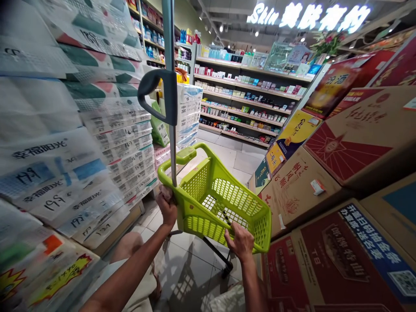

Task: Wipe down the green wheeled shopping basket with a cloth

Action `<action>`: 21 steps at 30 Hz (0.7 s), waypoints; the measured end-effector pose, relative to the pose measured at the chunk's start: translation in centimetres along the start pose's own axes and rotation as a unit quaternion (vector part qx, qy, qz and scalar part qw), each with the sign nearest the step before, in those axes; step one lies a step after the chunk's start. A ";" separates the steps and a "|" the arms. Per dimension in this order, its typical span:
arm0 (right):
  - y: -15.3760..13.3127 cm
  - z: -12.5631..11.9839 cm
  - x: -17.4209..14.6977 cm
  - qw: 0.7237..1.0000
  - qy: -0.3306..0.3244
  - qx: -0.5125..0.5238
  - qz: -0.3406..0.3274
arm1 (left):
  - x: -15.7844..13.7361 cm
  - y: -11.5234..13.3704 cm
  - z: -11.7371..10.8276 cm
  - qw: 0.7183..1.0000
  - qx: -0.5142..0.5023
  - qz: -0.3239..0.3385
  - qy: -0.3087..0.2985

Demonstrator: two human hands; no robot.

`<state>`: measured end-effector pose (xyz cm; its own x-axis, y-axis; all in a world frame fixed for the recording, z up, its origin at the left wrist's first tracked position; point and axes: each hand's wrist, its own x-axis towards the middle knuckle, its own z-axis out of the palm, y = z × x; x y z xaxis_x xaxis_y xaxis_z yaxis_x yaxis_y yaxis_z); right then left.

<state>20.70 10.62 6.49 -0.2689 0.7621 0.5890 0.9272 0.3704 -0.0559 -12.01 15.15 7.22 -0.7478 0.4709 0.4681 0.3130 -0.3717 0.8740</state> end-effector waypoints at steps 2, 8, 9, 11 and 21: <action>0.0 -0.1 0.1 1.000 0.005 -0.001 -0.002 | 0.1 0.0 0.1 0.999 0.038 0.021 0.026; 0.3 -0.2 0.1 1.000 0.011 0.002 -0.028 | -2.0 -1.2 -2.0 0.997 0.065 0.023 -0.033; 0.3 -0.3 0.1 1.000 0.009 0.006 -0.026 | -1.7 -0.7 -2.0 0.997 0.067 0.027 -0.026; 0.2 -0.6 0.0 1.000 0.003 0.013 -0.016 | -0.5 0.6 -1.8 0.997 0.071 0.035 0.005; 0.1 -1.1 -0.5 0.999 0.010 0.027 -0.019 | -1.5 2.1 -3.8 0.986 0.124 0.106 0.013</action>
<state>21.26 9.68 7.12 -0.2977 0.7366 0.6073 0.9007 0.4275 -0.0771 -12.45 10.62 7.85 -0.6634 0.3815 0.6438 0.5957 -0.2514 0.7628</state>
